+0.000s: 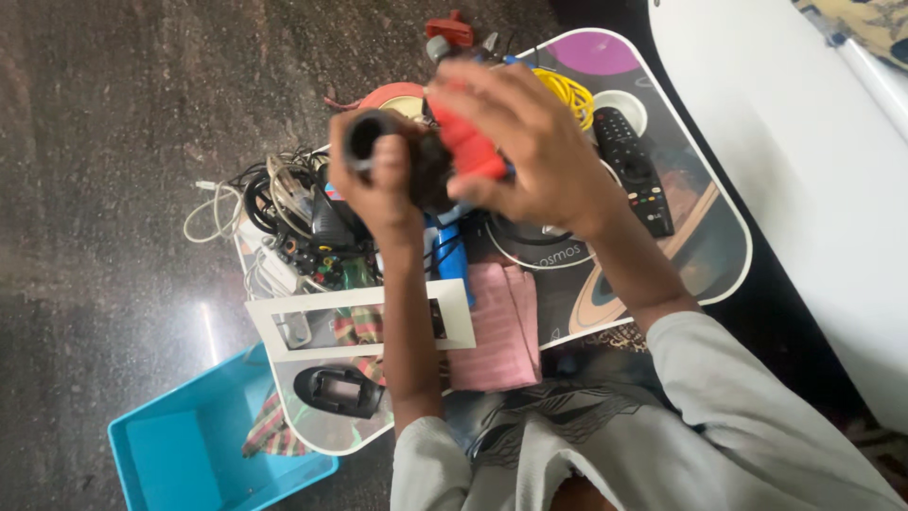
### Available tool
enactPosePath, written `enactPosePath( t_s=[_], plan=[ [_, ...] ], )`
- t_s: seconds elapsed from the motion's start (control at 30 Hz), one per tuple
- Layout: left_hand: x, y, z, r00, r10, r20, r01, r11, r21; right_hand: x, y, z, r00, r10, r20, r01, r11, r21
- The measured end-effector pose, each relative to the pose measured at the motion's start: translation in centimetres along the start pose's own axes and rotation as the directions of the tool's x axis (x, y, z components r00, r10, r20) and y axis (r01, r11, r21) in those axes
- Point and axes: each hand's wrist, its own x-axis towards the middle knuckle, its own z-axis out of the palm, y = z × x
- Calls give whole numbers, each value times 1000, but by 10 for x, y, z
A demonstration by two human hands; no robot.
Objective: The person holds a black pipe fitting and repeatedly attempts to attach a red plastic cap. They rotate the cap and the fitting, trying different angles to align the threads, but the cap does not fully secure during the clip.
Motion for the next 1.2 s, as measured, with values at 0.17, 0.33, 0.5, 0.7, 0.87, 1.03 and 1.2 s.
enactPosePath(
  t_s=[0.17,0.33,0.5,0.7,0.87,1.03,1.2],
  plan=[
    [1,27,-17,924,-260,279,323,923,-210,-7,-15,-3,979,-204,-18,200,971,-131],
    [-23,50,-6,909,-278,310,288,958,13,-24,-17,-6,887,-414,-207,399,910,-109],
    [-50,89,-12,978,-132,162,105,981,161,-22,-26,-5,833,-487,-262,492,869,-54],
    [-62,107,-5,979,-62,195,22,979,202,-18,-20,0,705,-633,-321,634,764,-115],
    [-66,117,-8,942,62,329,-163,944,286,-32,-14,11,614,-648,-451,684,722,-106],
    [-63,113,-15,913,180,367,-272,938,217,-35,-43,60,475,-403,-782,576,814,-69],
    [-43,93,-11,853,351,386,-435,887,154,-35,-26,48,609,-439,-661,600,799,23]
  ],
)
